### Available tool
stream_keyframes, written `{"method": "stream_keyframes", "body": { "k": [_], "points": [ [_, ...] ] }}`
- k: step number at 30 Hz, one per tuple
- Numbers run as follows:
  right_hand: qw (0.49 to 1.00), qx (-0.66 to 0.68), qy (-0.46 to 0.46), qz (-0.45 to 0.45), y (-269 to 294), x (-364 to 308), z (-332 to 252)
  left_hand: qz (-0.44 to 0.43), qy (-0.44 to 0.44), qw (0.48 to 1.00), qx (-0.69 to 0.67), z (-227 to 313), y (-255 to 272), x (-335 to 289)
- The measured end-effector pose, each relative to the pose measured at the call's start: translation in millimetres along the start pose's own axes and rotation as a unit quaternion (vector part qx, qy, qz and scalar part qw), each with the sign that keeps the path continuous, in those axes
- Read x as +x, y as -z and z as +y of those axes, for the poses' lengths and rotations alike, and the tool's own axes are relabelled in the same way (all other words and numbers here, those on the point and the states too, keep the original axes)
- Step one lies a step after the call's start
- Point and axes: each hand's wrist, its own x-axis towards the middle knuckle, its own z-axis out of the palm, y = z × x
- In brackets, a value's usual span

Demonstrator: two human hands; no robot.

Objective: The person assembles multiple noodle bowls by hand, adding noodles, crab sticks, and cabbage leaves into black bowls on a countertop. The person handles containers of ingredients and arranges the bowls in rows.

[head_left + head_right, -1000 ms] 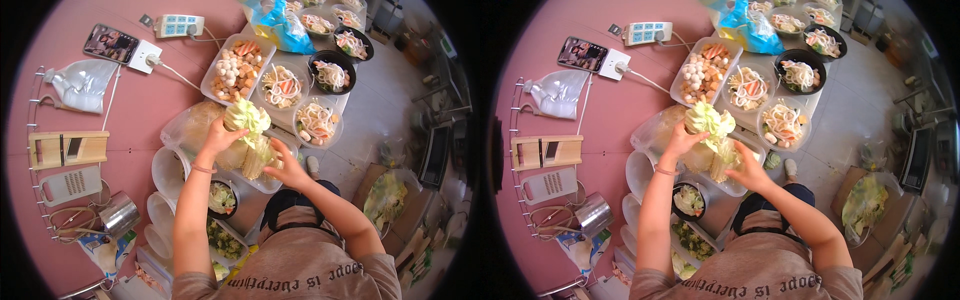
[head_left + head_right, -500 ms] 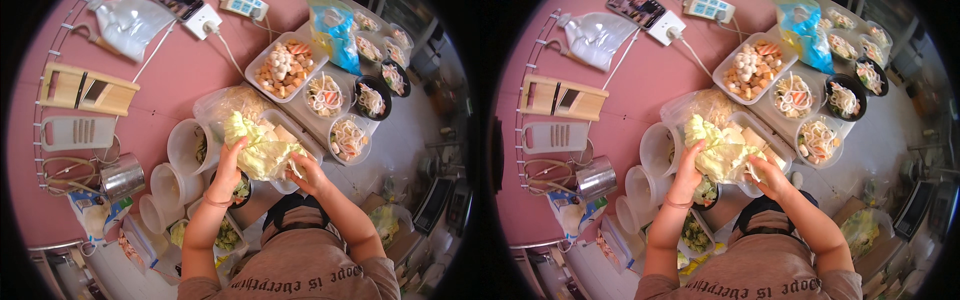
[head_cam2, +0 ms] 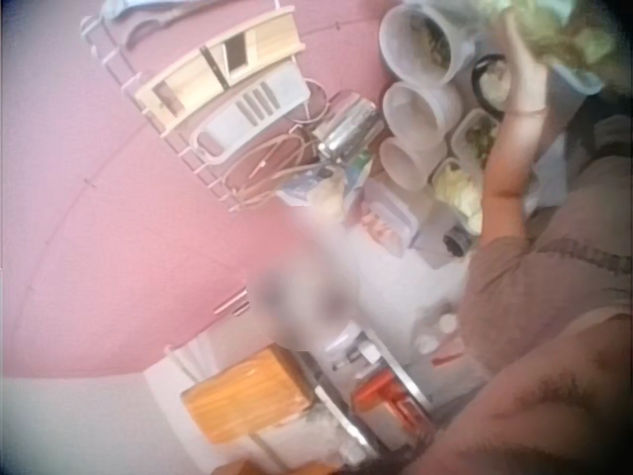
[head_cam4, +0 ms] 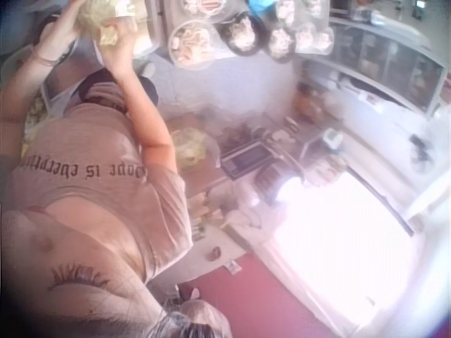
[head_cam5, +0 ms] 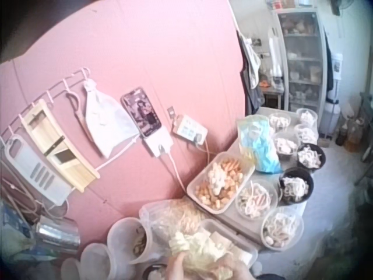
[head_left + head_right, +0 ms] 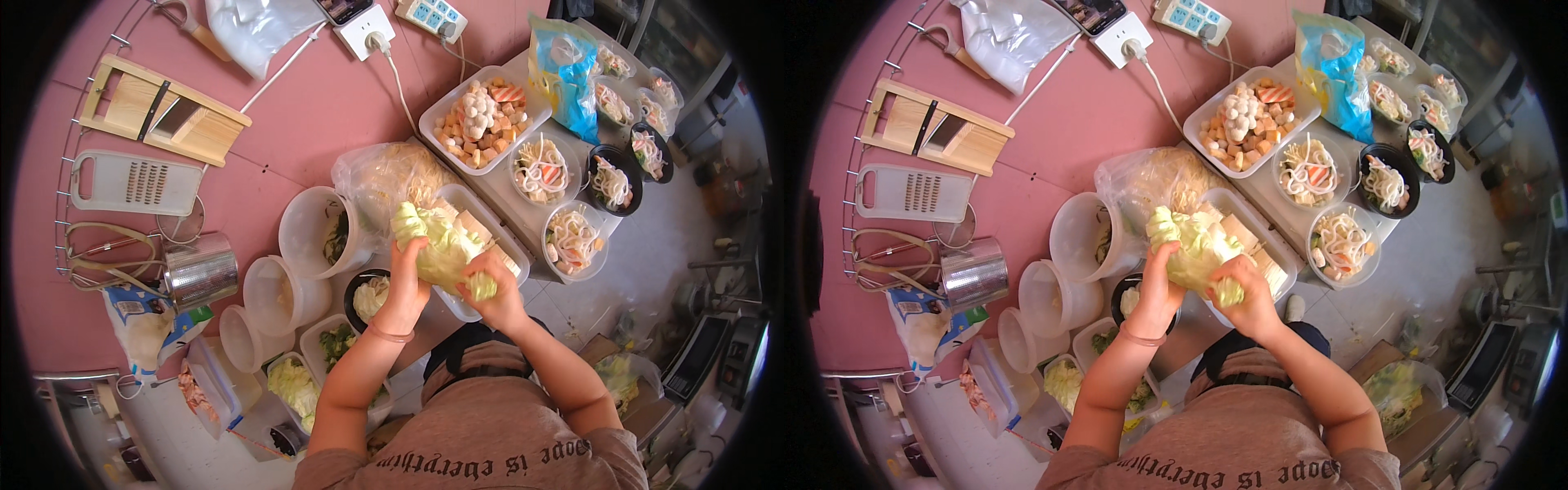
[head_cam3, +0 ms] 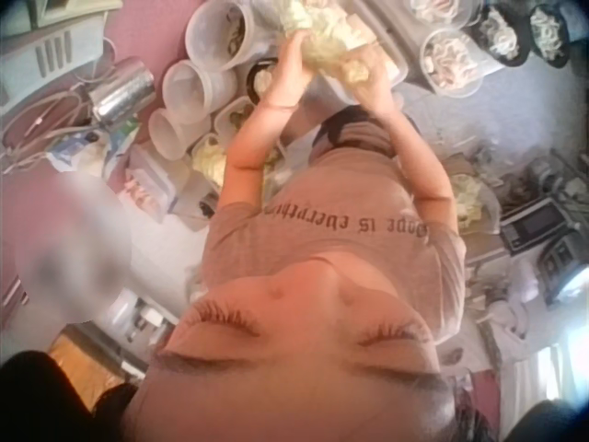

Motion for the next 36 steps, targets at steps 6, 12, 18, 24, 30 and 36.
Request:
{"method": "stream_keyframes", "body": {
  "k": [6, 12, 18, 24, 30, 36],
  "points": [
    [0.896, 0.376, -0.178, 0.155, 0, -37, 0, -0.049, 0.015, 0.995, -0.084, 4, 25, 35],
    [0.786, 0.497, -0.261, 0.260, 38, -32, 0, -0.112, -0.030, 0.983, 0.140, -15, 27, 59],
    [0.771, 0.515, -0.288, 0.238, 29, -29, -11, -0.056, -0.438, 0.738, 0.509, -30, -5, 1],
    [0.939, 0.211, -0.233, 0.138, -8, -52, 8, -0.089, -0.269, 0.900, 0.331, -92, 10, -60],
    [0.906, 0.285, -0.309, 0.057, -28, -51, 12, -0.154, -0.417, 0.681, 0.582, -57, 66, -86],
    [0.883, 0.319, -0.333, 0.082, 9, -13, 11, 0.114, -0.248, 0.789, 0.551, -6, 164, -77]
  ]
}}
